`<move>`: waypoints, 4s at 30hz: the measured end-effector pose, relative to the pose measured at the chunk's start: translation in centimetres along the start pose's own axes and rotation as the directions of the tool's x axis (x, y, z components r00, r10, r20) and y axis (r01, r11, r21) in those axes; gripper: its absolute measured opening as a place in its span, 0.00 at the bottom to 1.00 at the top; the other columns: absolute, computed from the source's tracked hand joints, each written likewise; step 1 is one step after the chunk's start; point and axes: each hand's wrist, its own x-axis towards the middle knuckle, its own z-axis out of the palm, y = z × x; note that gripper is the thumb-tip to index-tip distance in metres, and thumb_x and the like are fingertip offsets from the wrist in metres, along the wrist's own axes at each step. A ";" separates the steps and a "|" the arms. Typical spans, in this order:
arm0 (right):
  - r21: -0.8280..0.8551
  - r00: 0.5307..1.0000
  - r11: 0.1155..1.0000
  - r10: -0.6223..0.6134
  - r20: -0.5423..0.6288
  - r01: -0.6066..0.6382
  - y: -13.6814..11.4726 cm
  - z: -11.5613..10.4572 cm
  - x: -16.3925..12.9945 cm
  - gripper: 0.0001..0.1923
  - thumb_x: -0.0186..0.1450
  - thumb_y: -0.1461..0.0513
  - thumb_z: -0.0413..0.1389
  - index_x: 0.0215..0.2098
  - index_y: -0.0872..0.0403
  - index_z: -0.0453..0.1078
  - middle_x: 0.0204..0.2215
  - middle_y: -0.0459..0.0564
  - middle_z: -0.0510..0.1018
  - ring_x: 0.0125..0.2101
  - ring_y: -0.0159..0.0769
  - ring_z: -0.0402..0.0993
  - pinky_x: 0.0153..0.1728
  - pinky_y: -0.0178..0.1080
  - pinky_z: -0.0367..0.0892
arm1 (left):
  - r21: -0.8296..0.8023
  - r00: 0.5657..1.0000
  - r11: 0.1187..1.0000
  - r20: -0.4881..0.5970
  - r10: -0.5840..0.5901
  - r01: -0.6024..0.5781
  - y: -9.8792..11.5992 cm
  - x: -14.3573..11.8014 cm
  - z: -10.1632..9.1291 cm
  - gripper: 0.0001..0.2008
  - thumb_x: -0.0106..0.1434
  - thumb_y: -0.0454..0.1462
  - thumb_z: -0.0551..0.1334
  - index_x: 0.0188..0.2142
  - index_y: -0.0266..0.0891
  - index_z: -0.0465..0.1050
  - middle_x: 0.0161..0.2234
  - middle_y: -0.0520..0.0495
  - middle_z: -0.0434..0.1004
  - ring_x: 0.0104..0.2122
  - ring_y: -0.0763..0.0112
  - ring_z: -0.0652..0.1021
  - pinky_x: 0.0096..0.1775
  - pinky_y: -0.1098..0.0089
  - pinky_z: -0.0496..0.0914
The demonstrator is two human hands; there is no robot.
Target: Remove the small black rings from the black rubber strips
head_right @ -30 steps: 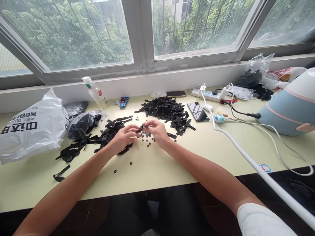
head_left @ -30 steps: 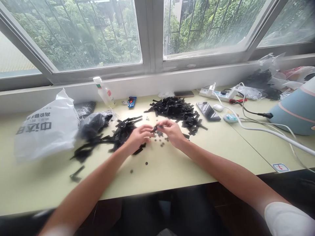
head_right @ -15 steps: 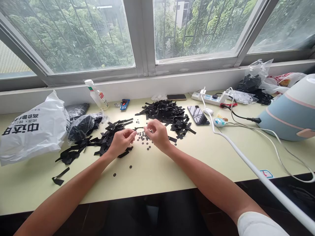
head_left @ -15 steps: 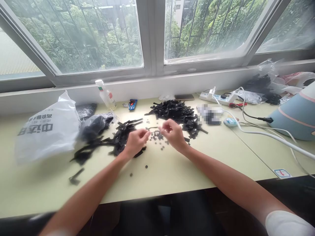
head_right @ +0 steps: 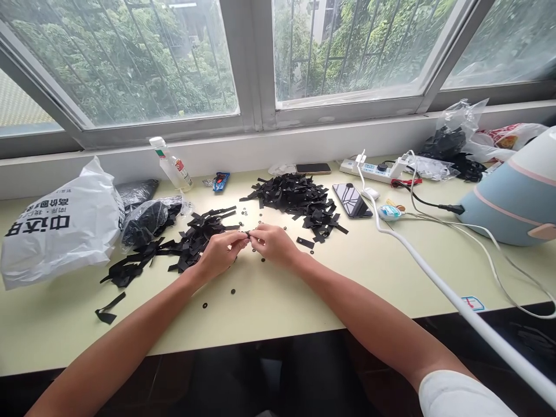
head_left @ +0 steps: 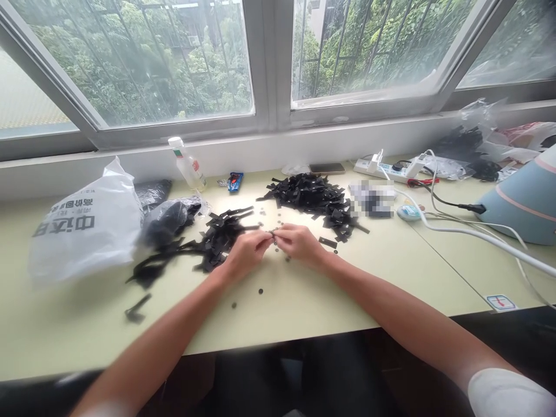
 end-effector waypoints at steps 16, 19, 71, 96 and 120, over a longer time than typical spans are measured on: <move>0.317 0.968 0.915 0.233 0.092 -0.250 -0.9 -0.5 0.2 0.18 0.62 0.65 0.51 0.16 0.54 0.53 0.17 0.42 0.60 0.22 0.28 0.58 0.24 0.34 0.53 | -0.211 0.988 0.968 0.087 -0.124 0.140 -0.7 0.3 -0.2 0.09 0.67 0.38 0.61 0.35 0.37 0.80 0.28 0.48 0.78 0.27 0.73 0.74 0.30 0.73 0.68; 0.348 0.963 0.898 0.246 0.109 -0.269 -0.8 -0.6 0.3 0.19 0.62 0.64 0.50 0.16 0.54 0.50 0.16 0.42 0.58 0.22 0.28 0.57 0.24 0.34 0.52 | -0.247 0.982 0.953 0.111 -0.154 0.177 -0.8 0.3 -0.2 0.11 0.67 0.40 0.61 0.35 0.36 0.80 0.27 0.48 0.77 0.26 0.74 0.73 0.28 0.74 0.67; 0.192 0.850 0.950 -0.305 0.430 0.244 -2.9 0.2 -1.4 0.08 0.66 0.64 0.58 0.36 0.48 0.81 0.34 0.45 0.79 0.29 0.29 0.73 0.32 0.33 0.65 | 0.178 0.870 0.969 0.435 -0.232 0.169 1.1 -2.5 -8.1 0.14 0.65 0.45 0.62 0.44 0.42 0.80 0.33 0.46 0.76 0.27 0.69 0.73 0.28 0.70 0.65; 0.733 0.848 0.544 0.522 0.087 -0.410 -2.0 -0.7 0.6 0.18 0.61 0.48 0.63 0.37 0.54 0.77 0.26 0.46 0.74 0.22 0.28 0.63 0.22 0.34 0.62 | -0.400 0.936 0.869 -0.069 -0.345 0.291 1.1 0.2 0.1 0.14 0.63 0.45 0.67 0.39 0.37 0.73 0.31 0.49 0.75 0.28 0.73 0.74 0.30 0.71 0.70; 0.754 0.786 0.461 0.607 0.116 -0.467 0.4 -1.7 1.3 0.18 0.57 0.51 0.67 0.39 0.56 0.79 0.27 0.47 0.77 0.23 0.28 0.68 0.22 0.33 0.68 | 0.141 0.980 0.989 0.183 -0.079 0.053 -2.7 1.0 0.3 0.09 0.67 0.39 0.62 0.41 0.45 0.82 0.33 0.49 0.77 0.28 0.73 0.72 0.32 0.73 0.64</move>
